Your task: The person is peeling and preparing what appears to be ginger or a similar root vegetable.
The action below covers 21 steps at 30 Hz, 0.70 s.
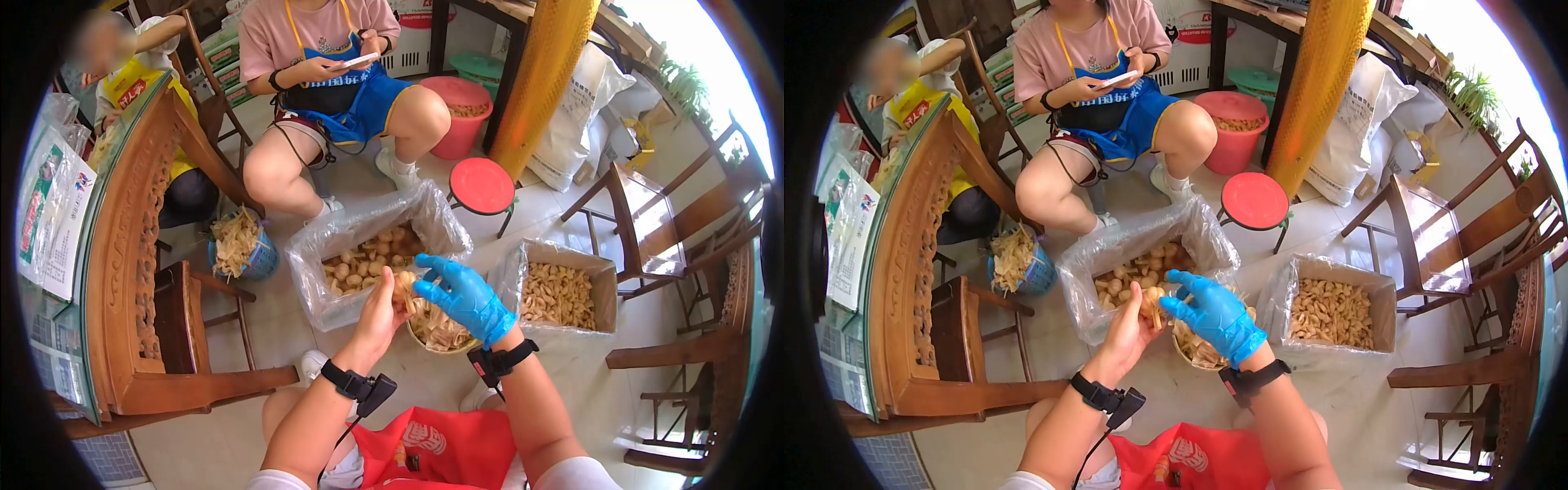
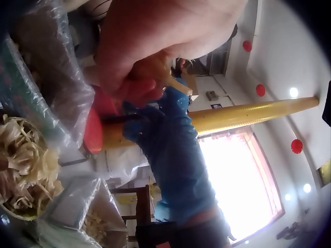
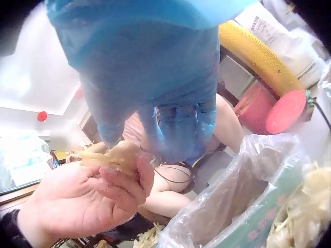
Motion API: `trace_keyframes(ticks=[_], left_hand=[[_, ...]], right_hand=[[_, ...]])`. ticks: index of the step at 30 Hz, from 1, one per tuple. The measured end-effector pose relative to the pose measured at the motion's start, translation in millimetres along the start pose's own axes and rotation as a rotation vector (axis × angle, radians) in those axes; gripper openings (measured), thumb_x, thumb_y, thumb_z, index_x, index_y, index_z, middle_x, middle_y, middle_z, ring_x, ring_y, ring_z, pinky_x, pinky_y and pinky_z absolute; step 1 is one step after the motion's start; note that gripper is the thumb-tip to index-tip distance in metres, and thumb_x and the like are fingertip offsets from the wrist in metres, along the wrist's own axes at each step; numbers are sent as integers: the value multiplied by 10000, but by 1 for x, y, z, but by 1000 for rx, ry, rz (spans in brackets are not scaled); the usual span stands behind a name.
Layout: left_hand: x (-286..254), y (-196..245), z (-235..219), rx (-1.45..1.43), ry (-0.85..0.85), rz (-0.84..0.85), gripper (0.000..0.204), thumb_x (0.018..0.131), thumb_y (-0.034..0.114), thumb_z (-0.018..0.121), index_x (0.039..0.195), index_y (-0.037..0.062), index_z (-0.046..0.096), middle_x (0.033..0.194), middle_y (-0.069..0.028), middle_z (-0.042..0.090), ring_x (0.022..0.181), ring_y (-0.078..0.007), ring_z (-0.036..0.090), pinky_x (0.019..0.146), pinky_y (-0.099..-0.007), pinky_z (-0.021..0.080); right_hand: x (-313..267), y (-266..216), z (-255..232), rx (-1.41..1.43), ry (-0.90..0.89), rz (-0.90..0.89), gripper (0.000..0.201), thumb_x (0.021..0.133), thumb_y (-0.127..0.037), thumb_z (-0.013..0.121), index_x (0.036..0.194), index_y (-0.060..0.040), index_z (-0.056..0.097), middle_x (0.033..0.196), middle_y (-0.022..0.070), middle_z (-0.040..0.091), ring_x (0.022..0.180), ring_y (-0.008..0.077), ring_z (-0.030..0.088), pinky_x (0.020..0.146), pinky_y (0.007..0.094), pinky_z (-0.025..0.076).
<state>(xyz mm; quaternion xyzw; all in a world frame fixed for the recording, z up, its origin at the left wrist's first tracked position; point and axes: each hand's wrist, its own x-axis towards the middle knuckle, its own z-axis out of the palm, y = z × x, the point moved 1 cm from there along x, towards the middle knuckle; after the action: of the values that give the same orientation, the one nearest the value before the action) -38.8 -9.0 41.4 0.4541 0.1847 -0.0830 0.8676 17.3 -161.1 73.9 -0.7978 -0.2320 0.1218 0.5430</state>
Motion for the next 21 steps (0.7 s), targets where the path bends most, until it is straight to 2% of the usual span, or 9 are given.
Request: trace_keyframes(ticks=[3,5,8,12,14,18,20,21], left_hand=[[-1,-2,4,71,-45,31,450,943,523,373,1021,112,539,838,6,577,734,-72,512,657,-224,410],[-4,-1,6,313,9,47,375,957,500,365,983,149,495,768,49,498,719,-49,469,658,-209,390],[-9,2,10,363,3,9,329,964,479,372,952,161,455,752,55,452,694,-37,433,639,-201,370],[-5,-6,4,357,-63,52,321,963,475,384,927,162,445,769,56,448,673,-38,420,617,-202,361],[-6,-2,5,426,-139,124,321,962,470,388,930,154,440,785,44,462,687,-47,452,613,-205,376],[-11,3,17,307,-122,159,280,981,380,395,936,106,436,738,20,449,595,-58,406,600,-230,426],[-13,6,19,323,-129,78,247,979,380,378,955,142,439,873,15,495,793,-91,553,676,-223,442],[-12,6,18,322,-129,78,247,979,380,378,955,142,439,873,15,495,793,-91,553,676,-223,442]], right_hand=[[-1,-2,4,-110,-60,-43,455,840,-372,617,1145,-39,563,870,172,630,745,283,617,682,358,487],[1,-1,6,-208,-109,-62,428,840,-346,618,1128,-34,563,881,186,628,771,309,618,689,373,486],[-1,-5,8,-246,-72,-142,340,848,-290,598,1069,-33,566,839,193,623,759,341,614,659,399,484],[-3,-2,15,-315,-55,-136,247,856,-225,562,1003,-26,559,783,197,613,735,369,608,627,422,479],[-3,2,18,-216,44,-130,192,856,-181,537,958,-18,544,728,193,598,684,371,602,597,413,478],[-2,2,14,-3,55,0,202,878,-187,501,969,-12,546,728,205,590,682,339,610,613,397,479],[-1,1,15,195,146,70,220,899,-202,454,966,-25,566,714,145,601,659,259,596,619,348,470],[-1,0,17,194,145,70,220,899,-202,454,966,-25,566,714,145,601,659,259,596,619,348,470]])
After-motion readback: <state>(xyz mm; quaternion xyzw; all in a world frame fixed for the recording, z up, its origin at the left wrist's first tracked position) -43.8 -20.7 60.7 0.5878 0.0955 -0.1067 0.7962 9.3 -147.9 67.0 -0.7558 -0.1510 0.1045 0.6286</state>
